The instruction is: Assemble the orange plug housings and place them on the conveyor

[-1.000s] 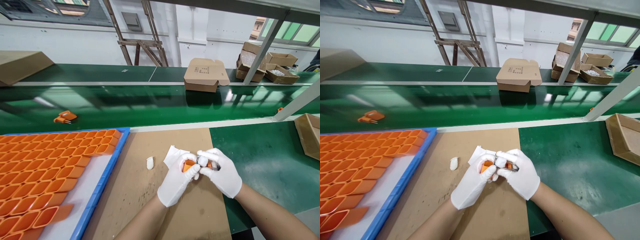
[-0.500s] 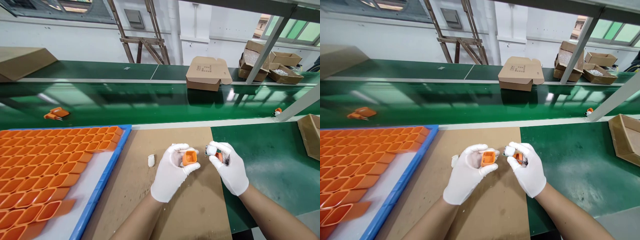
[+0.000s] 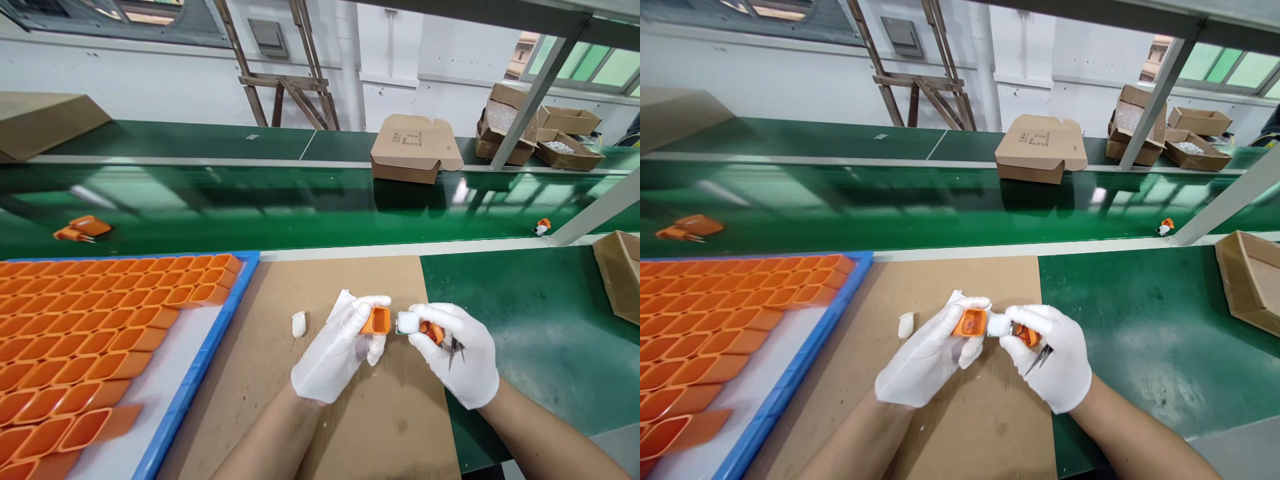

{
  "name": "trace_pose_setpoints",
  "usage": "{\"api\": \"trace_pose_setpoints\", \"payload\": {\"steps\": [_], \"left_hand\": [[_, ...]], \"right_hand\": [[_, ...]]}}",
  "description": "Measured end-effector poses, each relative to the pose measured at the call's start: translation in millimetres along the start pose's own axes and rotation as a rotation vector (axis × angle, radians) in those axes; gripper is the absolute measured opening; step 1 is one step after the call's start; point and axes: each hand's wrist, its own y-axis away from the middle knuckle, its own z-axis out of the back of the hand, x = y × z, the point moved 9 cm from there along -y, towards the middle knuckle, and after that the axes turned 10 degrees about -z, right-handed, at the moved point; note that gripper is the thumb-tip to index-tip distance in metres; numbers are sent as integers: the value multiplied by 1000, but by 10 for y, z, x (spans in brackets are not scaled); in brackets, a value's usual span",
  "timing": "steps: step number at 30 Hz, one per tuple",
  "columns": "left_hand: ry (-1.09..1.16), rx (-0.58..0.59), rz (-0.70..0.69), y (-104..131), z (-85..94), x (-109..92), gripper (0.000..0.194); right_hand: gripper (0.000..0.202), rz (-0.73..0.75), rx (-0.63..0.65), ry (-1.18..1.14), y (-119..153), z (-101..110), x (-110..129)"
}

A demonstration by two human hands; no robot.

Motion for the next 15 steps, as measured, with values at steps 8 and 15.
{"api": "trace_pose_setpoints", "payload": {"steps": [8, 15], "left_hand": [[11, 15, -76, 10, -52, -25, 37], [-7, 46, -179, 36, -37, -66, 28]], "right_hand": [[49, 187, 50, 24, 57, -60, 156], [51, 327, 29, 188, 121, -95, 220]]}}
